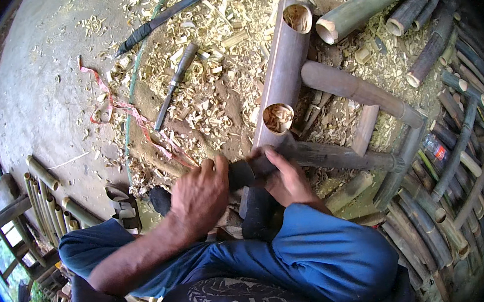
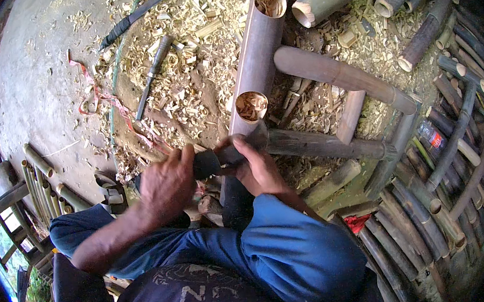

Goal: The person uses a wooden mallet and a chisel-like tool to hollow out a bamboo segment, then uses a drawknife by hand to shave and shape other bamboo poles.

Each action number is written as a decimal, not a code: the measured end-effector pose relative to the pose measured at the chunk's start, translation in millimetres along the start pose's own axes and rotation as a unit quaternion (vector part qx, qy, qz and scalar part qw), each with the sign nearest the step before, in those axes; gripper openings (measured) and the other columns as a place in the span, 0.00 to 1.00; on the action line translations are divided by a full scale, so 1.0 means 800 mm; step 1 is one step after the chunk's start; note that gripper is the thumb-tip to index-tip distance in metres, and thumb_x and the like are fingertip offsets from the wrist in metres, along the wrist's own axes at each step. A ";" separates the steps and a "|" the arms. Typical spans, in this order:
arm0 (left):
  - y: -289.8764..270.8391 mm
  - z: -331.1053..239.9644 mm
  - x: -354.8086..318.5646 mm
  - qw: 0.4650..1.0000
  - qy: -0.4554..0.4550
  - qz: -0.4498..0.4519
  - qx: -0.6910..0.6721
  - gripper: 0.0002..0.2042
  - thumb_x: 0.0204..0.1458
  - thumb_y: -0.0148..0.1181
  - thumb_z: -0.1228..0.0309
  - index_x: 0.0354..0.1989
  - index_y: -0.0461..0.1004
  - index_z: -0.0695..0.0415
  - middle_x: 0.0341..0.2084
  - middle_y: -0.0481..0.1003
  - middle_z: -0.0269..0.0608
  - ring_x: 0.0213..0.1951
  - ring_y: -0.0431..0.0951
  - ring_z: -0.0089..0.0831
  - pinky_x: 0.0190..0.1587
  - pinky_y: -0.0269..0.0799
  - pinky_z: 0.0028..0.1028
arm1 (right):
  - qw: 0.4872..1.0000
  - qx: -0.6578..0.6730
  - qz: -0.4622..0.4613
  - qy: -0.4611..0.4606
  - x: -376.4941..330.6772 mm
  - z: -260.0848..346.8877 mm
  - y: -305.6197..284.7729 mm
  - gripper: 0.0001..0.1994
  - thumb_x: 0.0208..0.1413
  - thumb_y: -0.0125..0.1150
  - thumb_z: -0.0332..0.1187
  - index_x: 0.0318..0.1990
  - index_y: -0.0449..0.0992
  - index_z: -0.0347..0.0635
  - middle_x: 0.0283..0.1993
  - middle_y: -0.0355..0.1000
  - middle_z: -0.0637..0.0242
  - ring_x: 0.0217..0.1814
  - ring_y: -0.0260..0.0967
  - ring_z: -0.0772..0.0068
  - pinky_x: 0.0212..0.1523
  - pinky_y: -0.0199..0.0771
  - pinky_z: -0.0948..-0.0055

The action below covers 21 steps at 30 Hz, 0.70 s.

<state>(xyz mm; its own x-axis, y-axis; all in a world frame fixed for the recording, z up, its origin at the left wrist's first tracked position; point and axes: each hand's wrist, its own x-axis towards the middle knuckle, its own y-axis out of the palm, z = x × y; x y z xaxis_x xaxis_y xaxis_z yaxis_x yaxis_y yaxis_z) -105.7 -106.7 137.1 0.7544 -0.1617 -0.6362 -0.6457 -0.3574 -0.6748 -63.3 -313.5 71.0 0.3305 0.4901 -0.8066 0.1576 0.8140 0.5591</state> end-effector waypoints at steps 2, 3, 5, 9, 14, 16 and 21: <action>-0.052 -0.006 0.023 0.995 0.025 0.028 0.090 0.16 0.50 0.58 0.74 0.45 0.67 0.68 0.28 0.77 0.52 0.32 0.82 0.46 0.33 0.79 0.40 | 0.990 0.097 0.094 0.050 0.033 -0.004 -0.021 0.20 0.70 0.50 0.46 0.54 0.75 0.38 0.51 0.77 0.57 0.53 0.76 0.63 0.53 0.81 0.55; -0.082 -0.019 0.033 0.990 0.034 0.046 0.128 0.12 0.52 0.55 0.75 0.42 0.69 0.70 0.26 0.78 0.51 0.31 0.83 0.46 0.33 0.79 0.39 | 0.986 0.126 0.104 0.046 0.034 -0.003 -0.020 0.20 0.70 0.49 0.45 0.54 0.75 0.37 0.51 0.77 0.57 0.51 0.77 0.64 0.52 0.82 0.56; -0.122 -0.033 0.058 0.989 0.064 0.104 0.083 0.12 0.48 0.58 0.74 0.38 0.70 0.71 0.24 0.79 0.54 0.32 0.83 0.49 0.35 0.78 0.42 | 0.974 0.185 0.121 0.042 0.037 -0.001 -0.019 0.20 0.70 0.49 0.45 0.53 0.75 0.37 0.50 0.78 0.57 0.48 0.78 0.65 0.49 0.84 0.57; -0.109 -0.023 0.082 0.982 0.059 0.176 0.023 0.08 0.40 0.62 0.73 0.26 0.78 0.67 0.26 0.80 0.57 0.34 0.84 0.49 0.38 0.80 0.42 | 0.984 0.137 0.098 0.051 0.038 0.014 -0.028 0.16 0.70 0.49 0.40 0.49 0.77 0.36 0.46 0.79 0.55 0.43 0.80 0.63 0.43 0.86 0.58; -0.068 -0.030 0.075 0.962 -0.044 0.250 -0.099 0.16 0.44 0.63 0.68 0.37 0.73 0.68 0.31 0.79 0.61 0.39 0.82 0.56 0.44 0.77 0.46 | 0.997 0.015 0.002 0.071 0.026 0.040 -0.031 0.16 0.65 0.54 0.39 0.47 0.77 0.34 0.40 0.80 0.58 0.38 0.80 0.63 0.35 0.85 0.62; -0.031 -0.034 0.057 0.962 -0.059 0.214 -0.156 0.19 0.45 0.66 0.65 0.39 0.70 0.68 0.31 0.78 0.62 0.40 0.81 0.58 0.43 0.76 0.47 | 0.996 -0.040 0.012 0.085 0.026 0.052 -0.045 0.15 0.63 0.55 0.39 0.45 0.77 0.35 0.38 0.80 0.60 0.37 0.80 0.64 0.33 0.84 0.62; 0.036 -0.106 0.043 0.945 -0.130 0.130 -0.271 0.21 0.47 0.64 0.65 0.40 0.66 0.72 0.29 0.78 0.66 0.37 0.82 0.60 0.42 0.78 0.49 | 0.979 -0.192 0.007 0.063 0.032 0.088 -0.069 0.12 0.60 0.58 0.40 0.42 0.77 0.41 0.35 0.79 0.63 0.34 0.77 0.68 0.27 0.80 0.64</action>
<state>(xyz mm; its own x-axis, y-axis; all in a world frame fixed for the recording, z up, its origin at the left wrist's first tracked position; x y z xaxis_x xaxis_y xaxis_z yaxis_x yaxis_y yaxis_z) -88.1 -200.2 127.6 0.4784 -0.1034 -0.8721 -0.5967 -0.7668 -0.2364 2.1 -368.4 33.1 0.2085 0.5171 -0.8301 -0.2162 0.8522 0.4766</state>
